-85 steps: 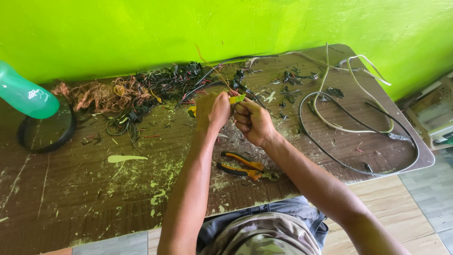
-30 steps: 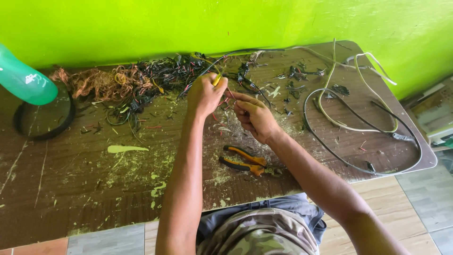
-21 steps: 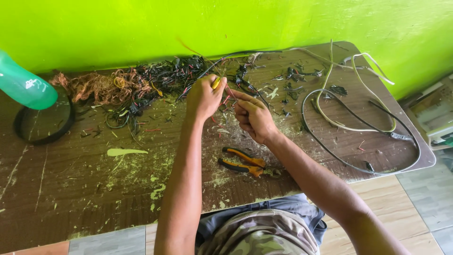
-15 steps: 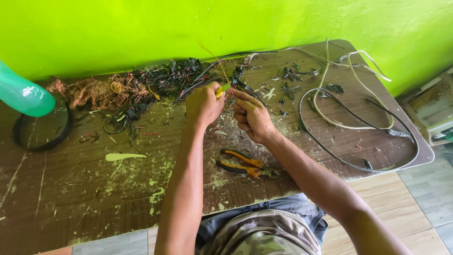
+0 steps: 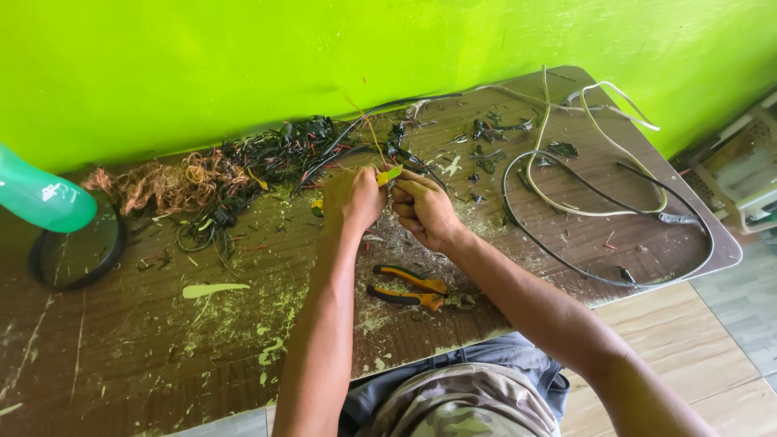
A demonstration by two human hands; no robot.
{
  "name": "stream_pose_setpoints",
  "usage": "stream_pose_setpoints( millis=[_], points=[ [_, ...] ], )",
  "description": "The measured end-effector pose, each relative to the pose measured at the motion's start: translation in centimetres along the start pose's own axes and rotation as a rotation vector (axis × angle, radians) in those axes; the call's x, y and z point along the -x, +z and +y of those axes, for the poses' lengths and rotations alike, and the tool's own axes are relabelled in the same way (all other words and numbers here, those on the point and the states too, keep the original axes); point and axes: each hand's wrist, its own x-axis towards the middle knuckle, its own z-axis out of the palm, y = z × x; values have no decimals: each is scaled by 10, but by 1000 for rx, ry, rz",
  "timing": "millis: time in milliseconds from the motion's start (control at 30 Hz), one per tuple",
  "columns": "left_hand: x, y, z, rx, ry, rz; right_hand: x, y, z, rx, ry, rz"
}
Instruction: Strip insulation from electrical wires using a small handheld tool
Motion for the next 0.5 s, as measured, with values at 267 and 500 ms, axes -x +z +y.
stream_pose_setpoints(
  millis=[267, 500],
  points=[
    [14, -5, 29, 64, -43, -8, 3, 3, -6, -70, 14, 31],
    [-8, 10, 12, 205, -137, 47, -10, -17, 16, -165, 30, 20]
  ],
)
